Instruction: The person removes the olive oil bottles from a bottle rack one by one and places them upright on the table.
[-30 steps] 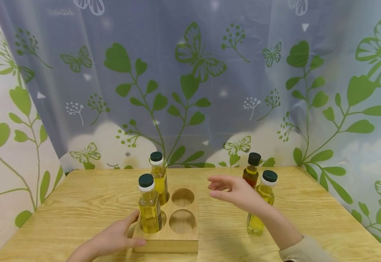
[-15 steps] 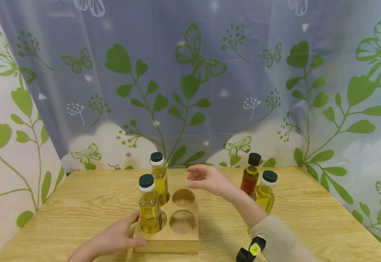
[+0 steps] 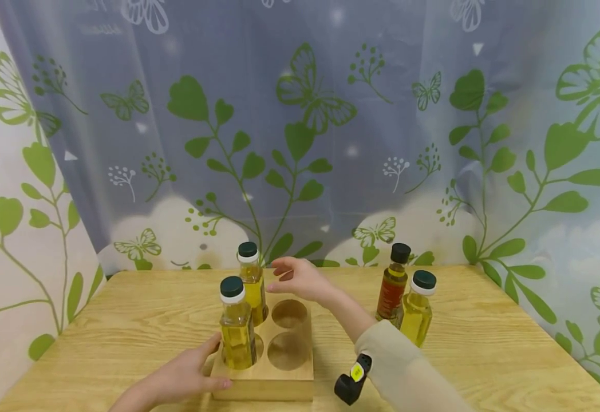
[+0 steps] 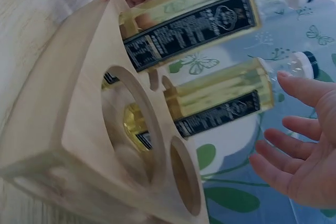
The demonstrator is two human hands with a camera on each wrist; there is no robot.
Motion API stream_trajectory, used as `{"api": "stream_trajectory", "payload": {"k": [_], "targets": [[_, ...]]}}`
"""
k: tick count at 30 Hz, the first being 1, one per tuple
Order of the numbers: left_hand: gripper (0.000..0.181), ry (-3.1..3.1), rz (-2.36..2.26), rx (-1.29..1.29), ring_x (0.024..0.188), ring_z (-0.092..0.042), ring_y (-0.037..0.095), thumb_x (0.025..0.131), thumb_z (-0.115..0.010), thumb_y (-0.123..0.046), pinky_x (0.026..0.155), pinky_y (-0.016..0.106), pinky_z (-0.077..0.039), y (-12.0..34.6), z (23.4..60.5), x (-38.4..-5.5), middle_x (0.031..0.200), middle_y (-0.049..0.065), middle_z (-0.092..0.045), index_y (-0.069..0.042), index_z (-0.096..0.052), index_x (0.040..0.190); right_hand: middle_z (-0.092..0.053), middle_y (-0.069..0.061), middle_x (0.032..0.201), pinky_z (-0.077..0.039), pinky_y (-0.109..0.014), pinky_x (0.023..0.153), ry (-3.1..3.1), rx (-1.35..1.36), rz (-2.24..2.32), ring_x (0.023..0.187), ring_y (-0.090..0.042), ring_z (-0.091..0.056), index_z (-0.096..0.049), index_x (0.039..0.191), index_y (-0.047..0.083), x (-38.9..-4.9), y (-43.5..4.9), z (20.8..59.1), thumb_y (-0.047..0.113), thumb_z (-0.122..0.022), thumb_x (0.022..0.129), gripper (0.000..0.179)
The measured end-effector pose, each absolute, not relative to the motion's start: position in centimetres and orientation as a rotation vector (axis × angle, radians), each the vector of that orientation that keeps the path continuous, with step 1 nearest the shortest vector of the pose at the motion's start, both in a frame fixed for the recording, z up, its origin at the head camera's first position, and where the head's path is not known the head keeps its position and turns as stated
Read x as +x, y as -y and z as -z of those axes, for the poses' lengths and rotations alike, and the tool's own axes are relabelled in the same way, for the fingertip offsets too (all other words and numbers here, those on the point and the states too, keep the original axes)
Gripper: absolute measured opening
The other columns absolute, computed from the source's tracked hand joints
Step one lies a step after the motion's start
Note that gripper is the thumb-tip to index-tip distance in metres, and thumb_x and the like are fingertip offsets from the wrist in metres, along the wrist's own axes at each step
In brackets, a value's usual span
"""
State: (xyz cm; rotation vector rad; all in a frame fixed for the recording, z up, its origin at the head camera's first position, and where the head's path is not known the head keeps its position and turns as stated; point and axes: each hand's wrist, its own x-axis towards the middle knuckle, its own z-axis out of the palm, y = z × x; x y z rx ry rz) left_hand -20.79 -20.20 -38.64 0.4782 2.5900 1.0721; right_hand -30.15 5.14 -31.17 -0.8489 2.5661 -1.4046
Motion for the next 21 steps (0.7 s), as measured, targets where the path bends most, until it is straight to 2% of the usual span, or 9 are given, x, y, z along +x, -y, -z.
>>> {"api": "stream_trajectory", "payload": {"k": [7,21], "targets": [[0.099,-2.594,-1.062,0.474,0.119,-0.041,0.048,0.078,-0.073,-0.041,0.093,0.063,-0.032,20.2,38.8,-21.0,0.132,0.036,-0.040,0.012,-0.019,0.142,-0.053,-0.016,0.124,-0.048,-0.038,0.087,-2.559,-0.786,1.434,0.111,-0.033,-0.053,-0.047,0.132,0.001,-30.2,-2.7,32.0,0.019,-0.074,0.080,0.061],[0.097,-2.593,-1.054,0.484,0.120,-0.040,0.049,0.080,-0.071,-0.041,0.093,0.064,-0.032,20.3,38.9,-20.9,0.132,0.037,-0.039,0.011,-0.019,0.142,-0.057,-0.015,0.116,-0.051,-0.033,0.078,-2.713,-0.752,1.426,0.099,-0.028,-0.059,-0.051,0.127,0.000,-30.2,-0.9,33.0,0.021,-0.075,0.079,0.058]]}}
